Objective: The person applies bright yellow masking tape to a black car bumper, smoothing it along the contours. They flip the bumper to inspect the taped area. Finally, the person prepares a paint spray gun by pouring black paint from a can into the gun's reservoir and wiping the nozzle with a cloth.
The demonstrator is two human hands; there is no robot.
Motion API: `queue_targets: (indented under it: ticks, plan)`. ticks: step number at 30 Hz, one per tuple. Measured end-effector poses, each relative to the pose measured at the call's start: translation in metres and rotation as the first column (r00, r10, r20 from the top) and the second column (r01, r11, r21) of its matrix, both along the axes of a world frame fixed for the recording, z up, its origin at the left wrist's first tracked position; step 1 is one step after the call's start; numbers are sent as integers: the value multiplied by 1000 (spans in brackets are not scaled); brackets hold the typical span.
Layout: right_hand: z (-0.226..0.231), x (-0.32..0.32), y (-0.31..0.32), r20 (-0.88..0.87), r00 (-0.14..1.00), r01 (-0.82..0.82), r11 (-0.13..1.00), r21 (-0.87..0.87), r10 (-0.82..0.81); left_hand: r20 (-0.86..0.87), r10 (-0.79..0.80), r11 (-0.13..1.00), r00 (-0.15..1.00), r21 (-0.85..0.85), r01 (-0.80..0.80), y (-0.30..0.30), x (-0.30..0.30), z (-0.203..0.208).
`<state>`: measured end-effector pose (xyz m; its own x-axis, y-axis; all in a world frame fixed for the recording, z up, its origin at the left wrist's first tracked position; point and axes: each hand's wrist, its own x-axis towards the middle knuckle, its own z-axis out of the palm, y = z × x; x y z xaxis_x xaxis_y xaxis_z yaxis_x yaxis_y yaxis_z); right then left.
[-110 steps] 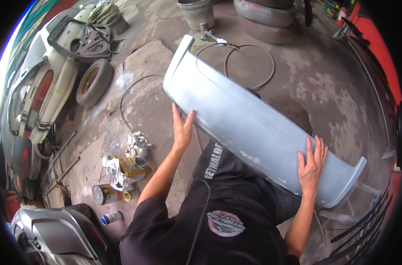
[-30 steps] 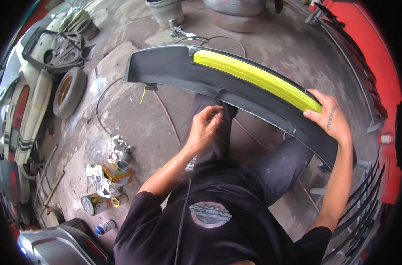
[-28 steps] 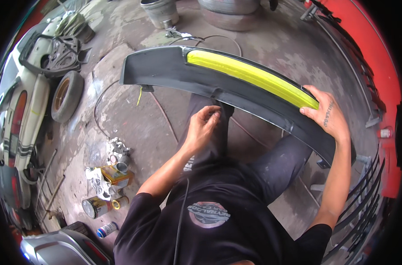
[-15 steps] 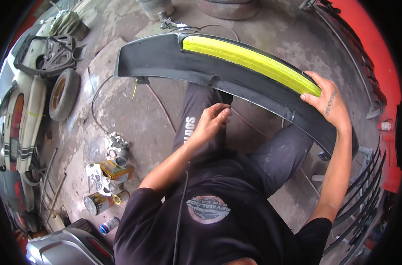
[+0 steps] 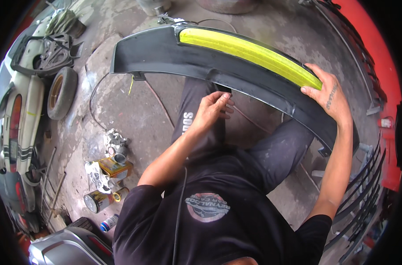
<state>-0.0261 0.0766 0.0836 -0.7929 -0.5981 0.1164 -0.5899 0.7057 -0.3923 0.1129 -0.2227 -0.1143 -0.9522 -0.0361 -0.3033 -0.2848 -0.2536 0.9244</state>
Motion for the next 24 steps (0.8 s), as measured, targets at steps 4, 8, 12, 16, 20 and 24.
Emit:
queue_targets:
  ticks: [4, 8, 12, 16, 20, 24]
  plan:
    - [-3, -4, -1, 14, 1000, -4, 1000, 3, 4, 80, 91, 982, 993, 157, -103, -5, -16, -2]
    - [-4, -7, -1, 24, 999, 24, 1000, 13, -24, 57, 167, 966, 984, 189, -175, 0, -28, 0]
    - [-9, -10, 3, 40, 999, 31, 999, -13, -31, -8, 133, 980, 991, 151, -130, 14, -30, -1]
    - [-10, -9, 5, 53, 998, 40, 999, -26, -39, -26, 43, 992, 999, 121, -40, 33, -30, 3]
    - [-1, -6, -1, 135, 987, 83, 996, 36, -88, -29, 25, 988, 999, 153, -21, 44, -31, 2]
    - [-13, -14, 5, 15, 1000, 19, 1000, 2, -19, -27, 59, 978, 998, 203, -52, 42, -30, -3]
